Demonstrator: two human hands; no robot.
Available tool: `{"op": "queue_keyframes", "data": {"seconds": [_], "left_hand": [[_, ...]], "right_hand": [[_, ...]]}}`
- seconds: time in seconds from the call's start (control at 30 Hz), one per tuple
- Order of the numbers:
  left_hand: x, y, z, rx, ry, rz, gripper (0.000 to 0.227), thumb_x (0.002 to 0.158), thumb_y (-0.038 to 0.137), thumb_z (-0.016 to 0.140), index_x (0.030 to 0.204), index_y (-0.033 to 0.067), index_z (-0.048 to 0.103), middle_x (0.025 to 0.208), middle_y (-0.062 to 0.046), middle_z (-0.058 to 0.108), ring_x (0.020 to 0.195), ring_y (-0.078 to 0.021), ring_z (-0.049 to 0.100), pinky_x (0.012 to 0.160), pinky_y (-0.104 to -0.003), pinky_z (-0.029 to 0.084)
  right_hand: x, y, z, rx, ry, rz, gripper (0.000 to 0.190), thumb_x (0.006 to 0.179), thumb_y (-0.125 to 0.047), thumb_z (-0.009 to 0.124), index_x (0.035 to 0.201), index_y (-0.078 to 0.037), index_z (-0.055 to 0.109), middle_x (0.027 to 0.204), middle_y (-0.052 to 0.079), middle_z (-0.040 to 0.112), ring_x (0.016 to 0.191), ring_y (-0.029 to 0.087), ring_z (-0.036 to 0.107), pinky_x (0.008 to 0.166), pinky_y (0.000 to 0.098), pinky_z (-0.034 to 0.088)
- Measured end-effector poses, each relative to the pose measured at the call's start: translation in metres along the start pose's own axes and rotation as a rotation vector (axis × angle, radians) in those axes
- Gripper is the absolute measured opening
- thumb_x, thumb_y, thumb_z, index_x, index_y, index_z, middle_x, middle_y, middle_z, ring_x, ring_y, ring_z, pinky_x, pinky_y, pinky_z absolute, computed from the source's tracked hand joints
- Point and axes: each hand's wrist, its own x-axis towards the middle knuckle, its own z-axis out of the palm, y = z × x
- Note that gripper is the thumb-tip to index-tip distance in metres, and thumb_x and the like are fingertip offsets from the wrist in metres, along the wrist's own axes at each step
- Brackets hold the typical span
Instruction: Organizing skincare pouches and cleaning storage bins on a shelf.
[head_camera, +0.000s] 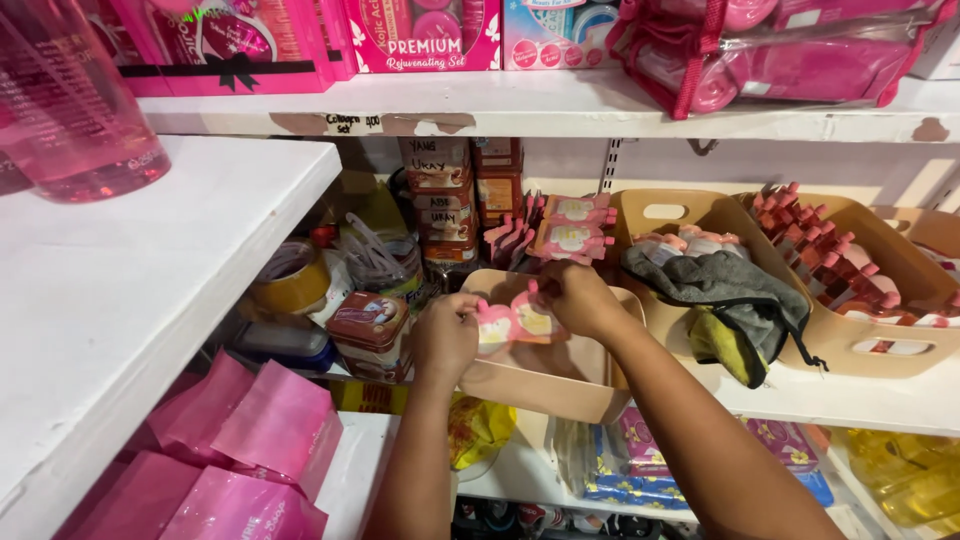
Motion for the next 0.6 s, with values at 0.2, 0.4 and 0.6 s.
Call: {"op": "queue_keyframes", "data": {"seconds": [0.2, 0.4, 0.6], "left_hand": [[-0.001, 0.035, 0.008, 0.361, 0.119, 0.296, 0.013, 0.080, 0.006, 0.066, 0.085, 0.0105, 0.077, 0.095, -0.009, 0.075, 0.098, -0.0361, 0.065, 0.088, -0.049, 0.049], [0.001, 0.052, 0.054, 0.292, -0.018, 0.341, 0.010, 0.082, 0.012, 0.069, 0.088, 0.0063, 0.074, 0.098, -0.019, 0.072, 0.097, -0.0418, 0.067, 0.089, -0.051, 0.052], [-0.001, 0.037, 0.118, 0.409, -0.528, 0.130, 0.029, 0.099, 0.025, 0.061, 0.113, 0.0003, 0.064, 0.109, -0.029, 0.069, 0.104, -0.0487, 0.065, 0.089, -0.056, 0.052]], "right_hand": [[-0.023, 0.000, -0.012, -0.012, 0.064, 0.066, 0.030, 0.076, -0.016, 0.074, 0.106, -0.013, 0.078, 0.098, 0.015, 0.076, 0.089, 0.033, 0.074, 0.078, 0.0440, 0.058], [-0.058, -0.017, -0.045, -0.105, 0.201, 0.260, 0.029, 0.079, -0.020, 0.075, 0.104, -0.007, 0.072, 0.091, 0.023, 0.075, 0.092, 0.040, 0.072, 0.084, 0.0490, 0.056], [-0.085, 0.005, -0.021, -0.091, 0.234, 0.294, 0.032, 0.078, -0.016, 0.071, 0.104, 0.001, 0.062, 0.085, 0.028, 0.072, 0.086, 0.047, 0.069, 0.079, 0.0531, 0.055]]}}
